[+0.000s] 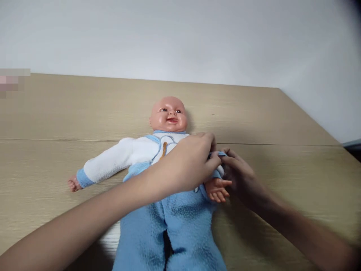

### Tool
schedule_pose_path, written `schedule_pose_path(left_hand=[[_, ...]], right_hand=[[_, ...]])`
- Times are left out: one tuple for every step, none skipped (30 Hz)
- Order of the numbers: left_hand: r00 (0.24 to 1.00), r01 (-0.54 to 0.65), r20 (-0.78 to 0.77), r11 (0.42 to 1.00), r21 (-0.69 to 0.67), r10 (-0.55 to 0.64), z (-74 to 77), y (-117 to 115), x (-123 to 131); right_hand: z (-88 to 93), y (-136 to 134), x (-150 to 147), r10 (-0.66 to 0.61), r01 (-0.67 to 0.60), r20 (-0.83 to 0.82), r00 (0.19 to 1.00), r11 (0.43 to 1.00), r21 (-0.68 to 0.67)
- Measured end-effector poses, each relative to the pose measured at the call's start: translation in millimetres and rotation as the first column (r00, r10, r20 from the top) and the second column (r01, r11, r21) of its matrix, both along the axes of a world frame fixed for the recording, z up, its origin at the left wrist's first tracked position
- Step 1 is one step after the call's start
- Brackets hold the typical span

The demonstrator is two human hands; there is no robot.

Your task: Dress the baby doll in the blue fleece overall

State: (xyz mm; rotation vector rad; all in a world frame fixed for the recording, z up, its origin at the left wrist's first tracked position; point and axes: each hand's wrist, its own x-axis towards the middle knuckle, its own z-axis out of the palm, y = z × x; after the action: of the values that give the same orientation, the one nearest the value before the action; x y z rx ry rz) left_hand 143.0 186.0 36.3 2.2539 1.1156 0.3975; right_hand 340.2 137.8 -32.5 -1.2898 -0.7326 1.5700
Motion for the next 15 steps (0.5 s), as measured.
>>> schedule_pose_path(left_hand=[[1.000,-0.026,-0.012,0.999,-0.020,0.026,-0.6,2,1],[0.999,-0.048,-0.017,0.999,-0.026,0.047,-1.7,4,3],[0.998,-0.061,-0.014,0.998,-0.023,0.061,-3.0,5,4],[0.998,-0.064,-0.004,0.998,-0.015,0.064,-4.4,7,4],[0.998,-0.060,0.007,0.998,-0.008,0.060,-5.8,8,4],[0.998,-0.054,0.016,0.999,-0.005,0.054,-7.1,8,4],[0.999,-0.047,0.024,0.999,0.001,0.047,-8.3,9,4],[0.999,-0.044,0.027,0.999,0.016,0.043,-9.3,9,4],[0.999,-0.045,0.025,0.998,0.043,0.044,-10.1,9,4],[0.998,-0.054,0.018,0.995,0.082,0.053,-10.7,9,4],[0.998,-0.068,0.007,0.989,0.129,0.068,-11.1,9,4],[0.996,-0.085,-0.009,0.981,0.176,0.088,-11.0,9,4],[0.993,-0.102,-0.029,0.971,0.218,0.111,-10.5,9,5],[0.990,-0.118,-0.050,0.961,0.251,0.134,-9.6,9,5],[0.986,-0.130,-0.069,0.953,0.276,0.154,-8.3,9,5]], right_hand=[[0.9,3,-2,-0.011,0.011,0.021,1.000,1.000,-0.008],[1.7,5,-3,-0.016,0.016,0.055,0.998,1.000,-0.007],[2.3,9,-4,-0.010,0.010,0.103,0.995,1.000,0.003],[2.4,12,-4,0.002,-0.005,0.159,0.987,1.000,0.021],[2.1,15,-3,0.007,-0.019,0.217,0.976,0.998,0.053],[1.3,19,-2,0.011,-0.037,0.263,0.965,0.995,0.094],[0.2,23,-1,0.023,-0.065,0.293,0.956,0.989,0.134],[-1.1,27,-1,0.041,-0.096,0.306,0.951,0.981,0.167],[-2.4,32,0,0.063,-0.126,0.306,0.950,0.974,0.189],[-3.4,36,0,0.089,-0.154,0.296,0.951,0.967,0.204],[-4.1,41,0,0.113,-0.178,0.284,0.952,0.960,0.216],[-4.2,45,-1,0.134,-0.200,0.278,0.951,0.953,0.226],[-3.7,49,-2,0.150,-0.220,0.282,0.948,0.947,0.235],[-2.3,53,-3,0.172,-0.247,0.293,0.941,0.938,0.244],[-0.2,57,-4,0.202,-0.288,0.316,0.927,0.923,0.254]])
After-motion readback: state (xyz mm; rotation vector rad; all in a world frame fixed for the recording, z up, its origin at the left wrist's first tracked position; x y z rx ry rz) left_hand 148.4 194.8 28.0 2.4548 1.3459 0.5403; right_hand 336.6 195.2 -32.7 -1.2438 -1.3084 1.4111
